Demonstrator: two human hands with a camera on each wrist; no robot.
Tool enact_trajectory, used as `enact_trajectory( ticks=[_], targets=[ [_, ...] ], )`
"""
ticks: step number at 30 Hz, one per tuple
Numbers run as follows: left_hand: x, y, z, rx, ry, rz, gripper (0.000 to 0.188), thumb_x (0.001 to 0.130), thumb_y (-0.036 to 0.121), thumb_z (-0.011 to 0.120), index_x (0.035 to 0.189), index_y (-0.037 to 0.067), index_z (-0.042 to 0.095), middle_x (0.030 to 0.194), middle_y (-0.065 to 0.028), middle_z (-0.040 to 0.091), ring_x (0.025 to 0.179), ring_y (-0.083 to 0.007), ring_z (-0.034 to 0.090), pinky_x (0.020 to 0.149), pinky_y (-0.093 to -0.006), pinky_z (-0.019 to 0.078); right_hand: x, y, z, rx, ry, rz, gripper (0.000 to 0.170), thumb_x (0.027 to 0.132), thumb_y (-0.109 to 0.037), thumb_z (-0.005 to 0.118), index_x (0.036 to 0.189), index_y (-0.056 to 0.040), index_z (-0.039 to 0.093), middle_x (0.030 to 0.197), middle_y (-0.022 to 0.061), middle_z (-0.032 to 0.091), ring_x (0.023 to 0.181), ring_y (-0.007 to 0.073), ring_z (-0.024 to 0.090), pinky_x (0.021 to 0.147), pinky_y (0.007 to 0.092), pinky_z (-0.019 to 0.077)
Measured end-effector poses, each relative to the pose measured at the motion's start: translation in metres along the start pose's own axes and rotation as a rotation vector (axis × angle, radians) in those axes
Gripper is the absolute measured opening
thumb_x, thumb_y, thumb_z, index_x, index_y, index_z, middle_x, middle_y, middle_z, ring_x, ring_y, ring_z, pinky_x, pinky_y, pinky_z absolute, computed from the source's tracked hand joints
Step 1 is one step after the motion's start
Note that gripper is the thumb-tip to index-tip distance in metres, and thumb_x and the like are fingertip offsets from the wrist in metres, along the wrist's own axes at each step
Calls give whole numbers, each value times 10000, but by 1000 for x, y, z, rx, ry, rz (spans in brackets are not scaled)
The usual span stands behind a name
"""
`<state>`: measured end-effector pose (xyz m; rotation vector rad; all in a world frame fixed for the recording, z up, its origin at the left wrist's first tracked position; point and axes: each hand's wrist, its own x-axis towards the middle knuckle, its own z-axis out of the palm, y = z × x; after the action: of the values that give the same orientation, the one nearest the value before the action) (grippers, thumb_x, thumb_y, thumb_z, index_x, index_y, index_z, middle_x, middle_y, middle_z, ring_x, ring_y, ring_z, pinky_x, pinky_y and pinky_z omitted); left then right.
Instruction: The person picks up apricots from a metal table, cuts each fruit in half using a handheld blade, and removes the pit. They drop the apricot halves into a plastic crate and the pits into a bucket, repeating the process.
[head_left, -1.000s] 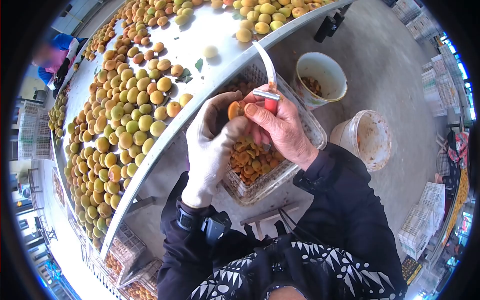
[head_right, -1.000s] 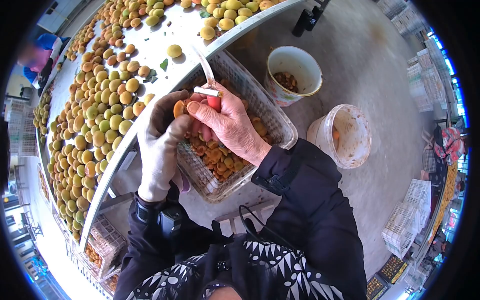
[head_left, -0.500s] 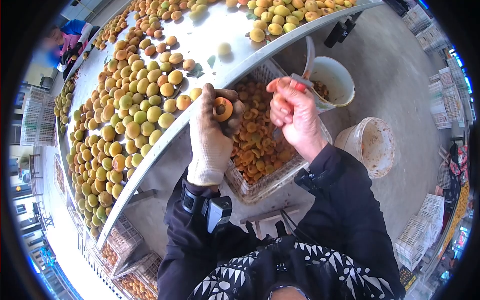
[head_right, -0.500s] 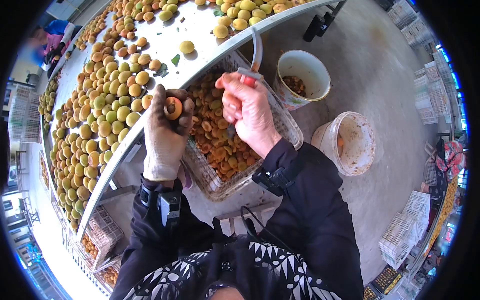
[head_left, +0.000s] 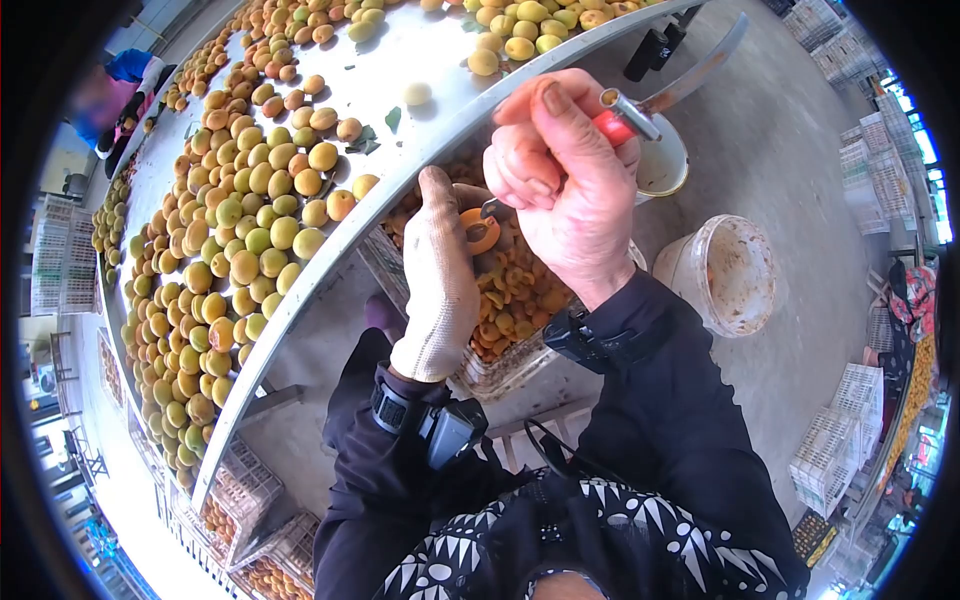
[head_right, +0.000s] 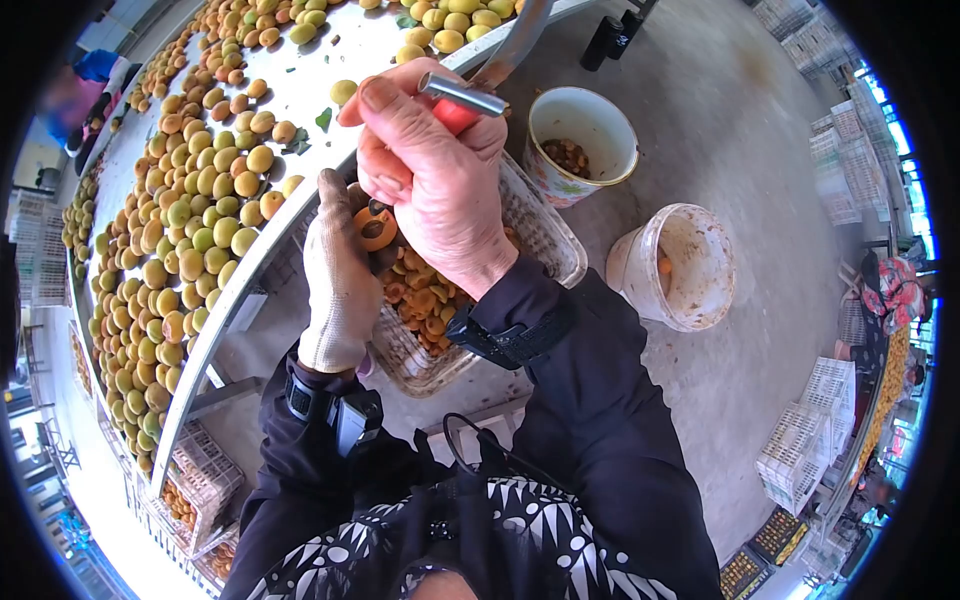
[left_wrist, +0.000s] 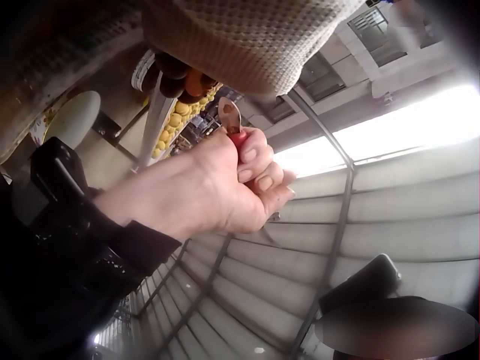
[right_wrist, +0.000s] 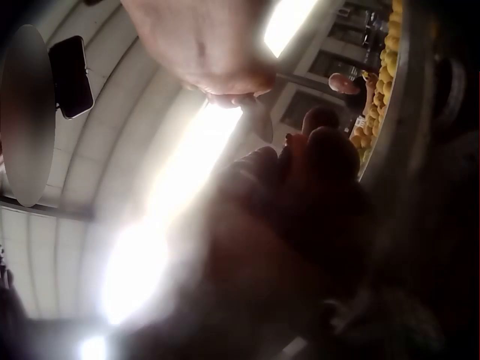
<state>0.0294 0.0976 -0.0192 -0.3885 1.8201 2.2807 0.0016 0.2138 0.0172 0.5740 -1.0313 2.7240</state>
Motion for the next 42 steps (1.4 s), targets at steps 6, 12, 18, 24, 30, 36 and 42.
enact_trajectory(
  ticks=[6,12,18,24,30,36,42],
  targets=[
    [-3,5,2,24,-6,-3,606,1009,584,351,1184,51,578,993,-32,636,778,-95,631,592,-226,512,-5,7,-3,-31,15,19,155,955,-163,633,891,-22,626,716,18,591,486,27,395,451,206,301],
    [0,-4,5,40,-4,52,602,1021,569,327,1149,40,587,945,-45,633,715,-103,613,537,-224,479,-15,18,1,-211,15,23,211,983,-210,579,921,-8,580,571,-12,417,477,62,345,500,249,320],
    [6,-13,5,-27,-8,181,604,1034,524,351,955,-9,622,805,-49,600,707,-95,526,606,-271,459,-11,15,-1,-106,8,33,131,942,-132,651,905,-10,622,760,37,627,517,28,421,477,200,312],
    [10,-17,1,122,-2,172,511,1021,507,413,1003,43,627,886,-20,645,728,-68,586,628,-231,464,-11,10,-4,-143,-57,66,150,938,-137,657,882,-2,624,664,10,558,512,21,413,478,194,303],
    [3,-4,2,-31,-116,23,457,1027,468,440,1127,58,615,925,33,622,776,-43,557,598,-177,429,-5,8,-14,-21,19,22,173,951,-162,635,871,-9,618,585,-20,470,478,32,376,467,210,308],
    [1,-15,5,-146,-85,142,525,989,556,462,1082,61,611,897,8,617,762,-69,581,600,-185,452,-3,12,-15,86,65,32,211,980,-191,580,869,-14,614,531,-34,383,432,55,338,447,241,311],
    [0,3,9,-118,27,-40,591,971,623,422,966,57,590,850,-34,627,760,-79,601,640,-213,495,-2,9,-16,70,64,15,208,978,-198,583,875,-19,610,534,-32,386,429,58,337,447,242,314]
  ],
)
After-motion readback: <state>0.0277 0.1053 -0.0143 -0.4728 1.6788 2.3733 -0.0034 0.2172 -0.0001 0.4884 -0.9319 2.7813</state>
